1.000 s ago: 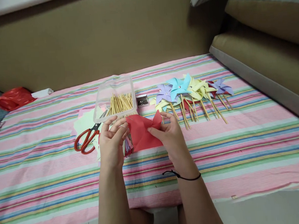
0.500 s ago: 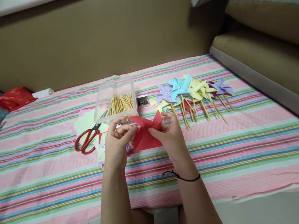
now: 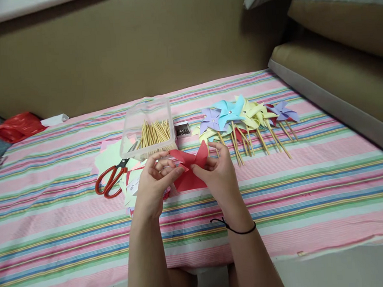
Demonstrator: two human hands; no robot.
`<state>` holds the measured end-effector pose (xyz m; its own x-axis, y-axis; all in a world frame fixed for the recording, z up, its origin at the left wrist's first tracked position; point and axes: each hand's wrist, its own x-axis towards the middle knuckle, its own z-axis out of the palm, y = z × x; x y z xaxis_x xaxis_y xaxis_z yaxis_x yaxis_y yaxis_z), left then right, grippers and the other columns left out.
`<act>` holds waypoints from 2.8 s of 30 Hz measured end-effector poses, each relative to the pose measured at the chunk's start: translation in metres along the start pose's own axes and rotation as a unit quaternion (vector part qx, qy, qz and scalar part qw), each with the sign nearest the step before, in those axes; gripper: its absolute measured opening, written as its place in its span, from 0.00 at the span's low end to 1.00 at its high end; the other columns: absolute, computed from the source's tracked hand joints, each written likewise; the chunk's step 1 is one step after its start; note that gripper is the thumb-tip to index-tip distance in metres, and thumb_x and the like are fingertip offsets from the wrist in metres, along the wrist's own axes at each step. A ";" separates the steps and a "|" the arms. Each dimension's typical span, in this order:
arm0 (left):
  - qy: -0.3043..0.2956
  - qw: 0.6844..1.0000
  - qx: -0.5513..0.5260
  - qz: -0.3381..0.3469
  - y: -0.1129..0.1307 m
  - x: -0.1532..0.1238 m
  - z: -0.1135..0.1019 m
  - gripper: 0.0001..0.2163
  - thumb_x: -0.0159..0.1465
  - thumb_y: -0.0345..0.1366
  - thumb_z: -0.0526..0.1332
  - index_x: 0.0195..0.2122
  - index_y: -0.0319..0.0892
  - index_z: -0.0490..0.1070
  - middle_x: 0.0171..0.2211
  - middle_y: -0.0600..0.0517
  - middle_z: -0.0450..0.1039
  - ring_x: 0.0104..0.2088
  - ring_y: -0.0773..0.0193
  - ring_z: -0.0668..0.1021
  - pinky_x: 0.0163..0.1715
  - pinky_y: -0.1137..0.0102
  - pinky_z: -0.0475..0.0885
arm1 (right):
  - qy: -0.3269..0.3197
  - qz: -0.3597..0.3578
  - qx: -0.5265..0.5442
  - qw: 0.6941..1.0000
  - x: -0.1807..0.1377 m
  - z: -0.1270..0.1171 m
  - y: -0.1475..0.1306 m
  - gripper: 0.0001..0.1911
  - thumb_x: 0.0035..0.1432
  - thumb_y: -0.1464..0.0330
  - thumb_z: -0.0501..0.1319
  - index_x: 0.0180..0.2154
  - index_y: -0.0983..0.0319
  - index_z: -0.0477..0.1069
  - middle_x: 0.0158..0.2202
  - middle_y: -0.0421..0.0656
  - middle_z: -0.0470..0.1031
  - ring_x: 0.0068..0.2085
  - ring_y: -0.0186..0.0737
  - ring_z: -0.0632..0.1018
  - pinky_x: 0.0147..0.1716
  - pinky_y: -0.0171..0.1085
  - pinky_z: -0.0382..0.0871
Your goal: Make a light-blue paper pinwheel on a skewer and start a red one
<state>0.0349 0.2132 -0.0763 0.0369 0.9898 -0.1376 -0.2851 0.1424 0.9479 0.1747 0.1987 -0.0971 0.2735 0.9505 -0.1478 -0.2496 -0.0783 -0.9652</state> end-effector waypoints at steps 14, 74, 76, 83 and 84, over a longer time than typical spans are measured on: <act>0.050 0.996 -0.032 -0.062 -0.001 0.000 0.006 0.25 0.44 0.33 0.76 0.39 0.42 0.64 0.26 0.52 0.80 0.24 0.66 0.79 0.27 0.72 0.75 | -0.018 0.027 0.055 0.998 -0.001 0.002 -0.003 0.36 0.38 0.64 0.75 0.49 0.56 0.63 0.31 0.40 0.81 0.36 0.46 0.82 0.40 0.47 0.77; 0.021 0.997 0.028 -0.076 -0.001 -0.002 0.004 0.20 0.44 0.34 0.75 0.37 0.41 0.70 0.20 0.56 0.77 0.15 0.72 0.70 0.17 0.76 0.64 | -0.030 0.025 0.041 0.998 -0.003 0.004 -0.004 0.34 0.41 0.68 0.73 0.49 0.55 0.61 0.31 0.38 0.80 0.35 0.43 0.81 0.38 0.44 0.76; 0.023 0.996 0.025 -0.080 0.000 -0.002 0.004 0.20 0.44 0.34 0.76 0.36 0.41 0.70 0.21 0.56 0.77 0.15 0.72 0.71 0.18 0.76 0.64 | -0.032 0.025 0.036 0.999 -0.003 0.003 -0.004 0.35 0.41 0.67 0.73 0.50 0.55 0.61 0.30 0.38 0.80 0.34 0.43 0.81 0.39 0.44 0.76; 0.019 0.995 0.005 -0.101 0.003 -0.003 0.005 0.22 0.40 0.36 0.77 0.34 0.42 0.69 0.21 0.55 0.77 0.16 0.69 0.74 0.18 0.76 0.67 | -0.033 0.031 0.027 0.999 -0.002 0.002 -0.004 0.36 0.40 0.65 0.74 0.50 0.55 0.61 0.29 0.38 0.79 0.34 0.45 0.81 0.39 0.47 0.76; 0.019 0.995 0.005 -0.101 0.003 -0.003 0.005 0.22 0.40 0.36 0.77 0.34 0.42 0.69 0.21 0.55 0.77 0.16 0.69 0.74 0.17 0.76 0.67 | -0.033 0.031 0.027 0.999 -0.002 0.002 -0.004 0.36 0.40 0.65 0.74 0.50 0.55 0.61 0.29 0.38 0.79 0.34 0.45 0.81 0.39 0.47 0.76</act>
<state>0.0386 0.2112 -0.0713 0.0560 0.9400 -0.3365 -0.2666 0.3388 0.9023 0.1727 0.1975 -0.0926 0.1948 0.9621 -0.1909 -0.3138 -0.1232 -0.9415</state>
